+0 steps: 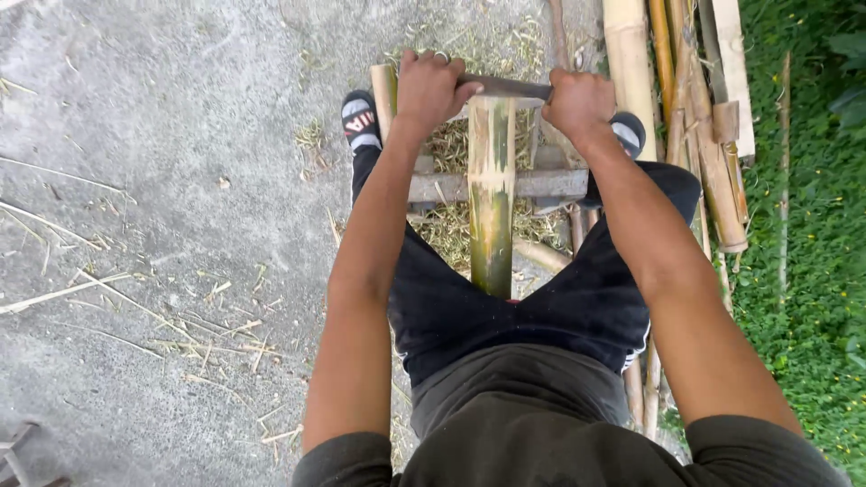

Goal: Scraping the outer green layer off a bamboo pole using a large metal blade.

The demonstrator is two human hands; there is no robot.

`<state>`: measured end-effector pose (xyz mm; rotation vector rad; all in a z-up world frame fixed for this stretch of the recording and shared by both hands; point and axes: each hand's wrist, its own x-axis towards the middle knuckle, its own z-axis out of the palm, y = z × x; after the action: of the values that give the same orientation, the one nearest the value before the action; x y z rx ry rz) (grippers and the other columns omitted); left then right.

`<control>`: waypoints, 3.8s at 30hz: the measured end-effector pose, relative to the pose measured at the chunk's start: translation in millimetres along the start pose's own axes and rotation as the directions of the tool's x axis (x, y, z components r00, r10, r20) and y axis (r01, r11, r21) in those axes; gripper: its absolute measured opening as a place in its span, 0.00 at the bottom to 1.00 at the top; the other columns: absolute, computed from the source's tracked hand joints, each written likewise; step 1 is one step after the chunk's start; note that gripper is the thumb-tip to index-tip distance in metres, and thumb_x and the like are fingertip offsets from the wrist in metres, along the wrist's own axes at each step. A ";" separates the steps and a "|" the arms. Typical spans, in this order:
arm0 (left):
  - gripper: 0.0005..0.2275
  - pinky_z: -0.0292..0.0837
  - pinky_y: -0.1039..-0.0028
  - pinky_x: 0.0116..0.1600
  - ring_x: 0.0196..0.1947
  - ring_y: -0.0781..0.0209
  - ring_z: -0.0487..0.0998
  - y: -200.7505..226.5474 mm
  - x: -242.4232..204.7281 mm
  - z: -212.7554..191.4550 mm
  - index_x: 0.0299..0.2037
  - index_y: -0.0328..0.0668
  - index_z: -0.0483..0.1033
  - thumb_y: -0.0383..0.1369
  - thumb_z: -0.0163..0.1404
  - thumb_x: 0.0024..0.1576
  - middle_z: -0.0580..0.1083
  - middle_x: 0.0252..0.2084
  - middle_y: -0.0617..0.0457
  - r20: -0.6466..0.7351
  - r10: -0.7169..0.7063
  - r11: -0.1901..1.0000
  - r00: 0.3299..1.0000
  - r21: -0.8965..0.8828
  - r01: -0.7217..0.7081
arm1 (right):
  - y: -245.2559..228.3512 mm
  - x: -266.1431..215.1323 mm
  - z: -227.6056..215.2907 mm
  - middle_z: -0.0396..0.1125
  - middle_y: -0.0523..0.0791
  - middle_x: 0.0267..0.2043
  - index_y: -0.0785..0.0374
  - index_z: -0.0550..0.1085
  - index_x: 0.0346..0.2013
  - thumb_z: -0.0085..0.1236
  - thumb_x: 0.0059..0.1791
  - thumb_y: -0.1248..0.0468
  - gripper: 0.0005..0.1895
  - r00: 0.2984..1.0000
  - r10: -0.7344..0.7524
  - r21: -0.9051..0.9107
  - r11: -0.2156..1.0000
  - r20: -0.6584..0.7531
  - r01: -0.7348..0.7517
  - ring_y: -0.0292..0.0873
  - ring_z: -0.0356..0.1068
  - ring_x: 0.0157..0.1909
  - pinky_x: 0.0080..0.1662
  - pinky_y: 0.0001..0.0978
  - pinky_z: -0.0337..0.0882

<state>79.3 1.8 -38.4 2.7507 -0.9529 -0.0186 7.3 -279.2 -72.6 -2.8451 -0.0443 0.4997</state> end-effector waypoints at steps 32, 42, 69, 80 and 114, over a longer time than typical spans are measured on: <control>0.23 0.61 0.56 0.50 0.28 0.53 0.74 88.5 -122.3 -23.5 0.30 0.46 0.77 0.57 0.47 0.61 0.73 0.24 0.51 0.166 -0.194 0.960 0.967 -0.171 0.222 | -7.3 -109.9 2.9 0.74 0.51 0.28 0.59 0.77 0.32 0.62 0.42 0.61 0.07 0.974 -0.214 -0.023 0.976 0.078 0.216 0.51 0.76 0.27 0.30 0.47 0.74; 0.22 0.60 0.61 0.46 0.26 0.58 0.72 10.3 8.1 8.7 0.32 0.49 0.79 0.58 0.47 0.62 0.73 0.23 0.55 0.148 -0.068 0.994 0.987 -0.069 0.079 | 12.5 -4.3 0.7 0.73 0.50 0.25 0.60 0.76 0.34 0.57 0.49 0.64 0.03 1.000 -0.014 -0.011 1.000 -0.026 0.014 0.52 0.75 0.25 0.33 0.48 0.73; 0.20 0.60 0.62 0.43 0.23 0.59 0.69 93.3 -90.6 -30.1 0.31 0.48 0.80 0.55 0.50 0.60 0.70 0.21 0.55 0.117 -0.151 0.978 0.982 -0.124 0.166 | 6.2 -108.0 26.0 0.74 0.50 0.30 0.61 0.74 0.30 0.67 0.41 0.59 0.11 0.989 -0.145 0.052 0.988 0.034 0.143 0.51 0.76 0.31 0.34 0.45 0.74; 0.20 0.61 0.61 0.45 0.26 0.60 0.71 32.6 -5.0 -2.4 0.31 0.49 0.80 0.55 0.50 0.61 0.72 0.23 0.56 0.109 -0.108 0.994 0.988 -0.017 0.111 | 23.7 -13.9 27.2 0.73 0.49 0.28 0.60 0.75 0.31 0.65 0.46 0.62 0.07 0.985 -0.094 0.049 0.993 -0.146 0.103 0.50 0.75 0.29 0.35 0.45 0.74; 0.17 0.60 0.59 0.47 0.30 0.55 0.74 75.5 -29.9 -35.5 0.30 0.47 0.80 0.51 0.56 0.56 0.75 0.25 0.52 0.159 -0.129 0.989 0.979 -0.054 0.139 | 24.9 -58.5 61.4 0.73 0.47 0.28 0.58 0.74 0.30 0.64 0.44 0.62 0.07 0.990 -0.082 0.125 0.987 -0.112 0.096 0.52 0.75 0.32 0.37 0.47 0.72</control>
<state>12.8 -29.9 10.9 2.7802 -0.7864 -0.2854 -68.9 -292.8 -115.3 -2.7228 -0.1151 0.3199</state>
